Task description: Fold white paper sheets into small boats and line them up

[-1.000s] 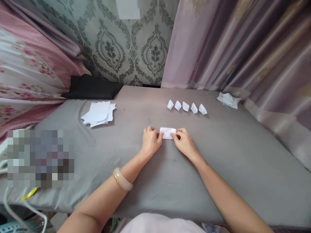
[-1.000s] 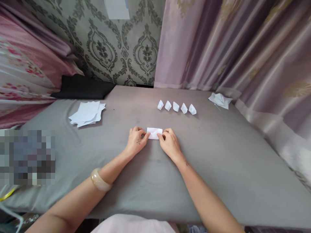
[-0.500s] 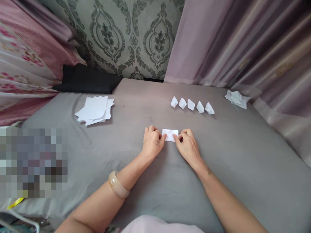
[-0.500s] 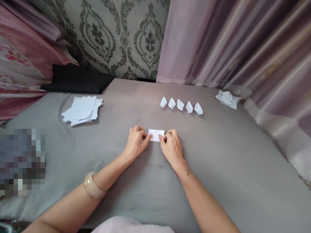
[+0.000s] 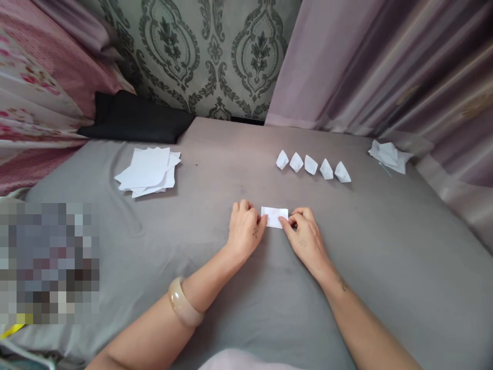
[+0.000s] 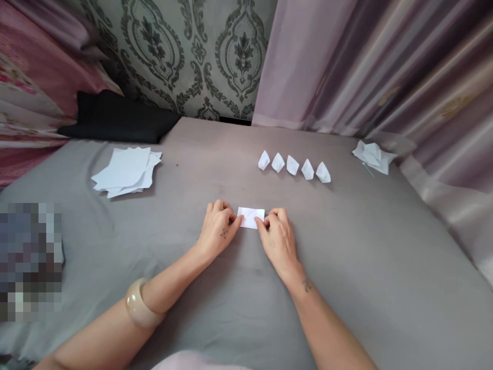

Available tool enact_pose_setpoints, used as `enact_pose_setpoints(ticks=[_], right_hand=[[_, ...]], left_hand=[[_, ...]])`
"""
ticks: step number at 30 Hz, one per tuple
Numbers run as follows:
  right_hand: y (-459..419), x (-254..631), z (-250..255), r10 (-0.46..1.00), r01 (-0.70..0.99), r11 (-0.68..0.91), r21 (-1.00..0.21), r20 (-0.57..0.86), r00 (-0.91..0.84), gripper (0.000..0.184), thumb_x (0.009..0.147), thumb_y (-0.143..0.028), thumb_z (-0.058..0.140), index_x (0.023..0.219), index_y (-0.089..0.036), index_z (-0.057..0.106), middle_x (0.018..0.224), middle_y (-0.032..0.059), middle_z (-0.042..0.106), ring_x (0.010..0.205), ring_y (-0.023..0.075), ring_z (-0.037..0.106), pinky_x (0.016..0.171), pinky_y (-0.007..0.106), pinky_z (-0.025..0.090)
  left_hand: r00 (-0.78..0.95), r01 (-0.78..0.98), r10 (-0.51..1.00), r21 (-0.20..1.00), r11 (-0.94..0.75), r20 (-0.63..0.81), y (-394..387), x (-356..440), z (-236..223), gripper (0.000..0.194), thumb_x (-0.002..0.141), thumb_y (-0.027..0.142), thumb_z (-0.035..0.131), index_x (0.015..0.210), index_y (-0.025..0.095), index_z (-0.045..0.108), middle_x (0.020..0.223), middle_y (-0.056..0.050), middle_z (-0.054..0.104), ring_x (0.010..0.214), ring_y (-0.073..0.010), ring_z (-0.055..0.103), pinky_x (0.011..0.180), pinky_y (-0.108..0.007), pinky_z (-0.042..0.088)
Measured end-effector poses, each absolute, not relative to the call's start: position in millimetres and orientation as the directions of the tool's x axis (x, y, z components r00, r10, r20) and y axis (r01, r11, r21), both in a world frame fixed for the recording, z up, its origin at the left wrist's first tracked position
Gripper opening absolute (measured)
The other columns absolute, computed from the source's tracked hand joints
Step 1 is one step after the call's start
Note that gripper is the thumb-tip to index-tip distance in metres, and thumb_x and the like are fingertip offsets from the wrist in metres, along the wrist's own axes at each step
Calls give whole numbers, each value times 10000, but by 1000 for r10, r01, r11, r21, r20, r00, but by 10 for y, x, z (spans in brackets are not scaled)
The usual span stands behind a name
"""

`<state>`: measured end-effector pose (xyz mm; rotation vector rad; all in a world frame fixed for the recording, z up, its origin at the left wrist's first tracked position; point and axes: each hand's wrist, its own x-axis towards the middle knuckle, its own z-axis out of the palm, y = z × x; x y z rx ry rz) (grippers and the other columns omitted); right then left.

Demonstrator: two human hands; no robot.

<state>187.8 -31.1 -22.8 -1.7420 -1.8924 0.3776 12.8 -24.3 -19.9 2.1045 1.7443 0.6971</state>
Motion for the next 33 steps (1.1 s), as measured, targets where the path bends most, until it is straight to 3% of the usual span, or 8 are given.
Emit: enact_pose_setpoints(ticks=[8,13,16,18,21,28,33], right_hand=[[-323,1911,-238,986,841,108,-530,164,-23,295,884,-441,507,716,-198,513,951,74,535,709,164,550,703,331,458],[-346,1864,-201,972,846,147,-513,234,-27,167,899,-336,503,947,-178,531,963,94,532,846,218,562,771,356,477],[-363,1775,-147,944,873,271,-406,288,-160,188,914,-177,425,1057,-168,547,1087,121,547,994,239,527,873,376,450],[-379,1725,-106,921,863,374,-339,245,-303,278,907,-85,350,1035,-185,576,1099,103,573,1020,225,513,877,352,446],[-421,1689,-54,908,867,417,-273,176,-381,325,884,-35,333,968,-183,610,1035,86,609,982,208,525,848,316,448],[-674,1587,22,889,890,448,-85,145,-434,354,908,-136,381,1214,-151,557,1163,134,597,1039,243,536,908,354,416],[-837,1513,44,903,907,417,-56,143,-406,449,949,-264,348,1374,-157,443,1358,176,489,1192,270,482,990,393,365]], left_hand=[[206,885,970,399,-239,126,-245,159,-134,240,936,309,420,858,134,565,966,-124,528,876,-246,438,821,-384,405],[396,873,908,249,-419,139,-245,205,-95,184,913,147,393,1034,159,531,1110,-110,537,944,-252,457,794,-370,399],[552,808,825,164,-565,121,-239,204,-23,185,899,117,399,996,163,549,1047,-93,574,926,-249,489,778,-370,399],[587,792,804,141,-594,94,-247,203,45,185,898,109,403,971,162,565,997,-89,594,907,-242,518,769,-363,405],[588,801,808,114,-588,32,-311,223,129,214,896,92,405,950,161,600,983,-100,622,922,-244,558,770,-354,423],[497,865,868,77,-496,3,-605,261,138,285,877,49,409,1049,117,625,1102,-175,631,1026,-268,591,818,-358,462],[496,868,867,23,-496,-34,-679,182,231,298,858,48,416,1047,138,629,1071,-149,656,1011,-258,610,802,-332,472]])
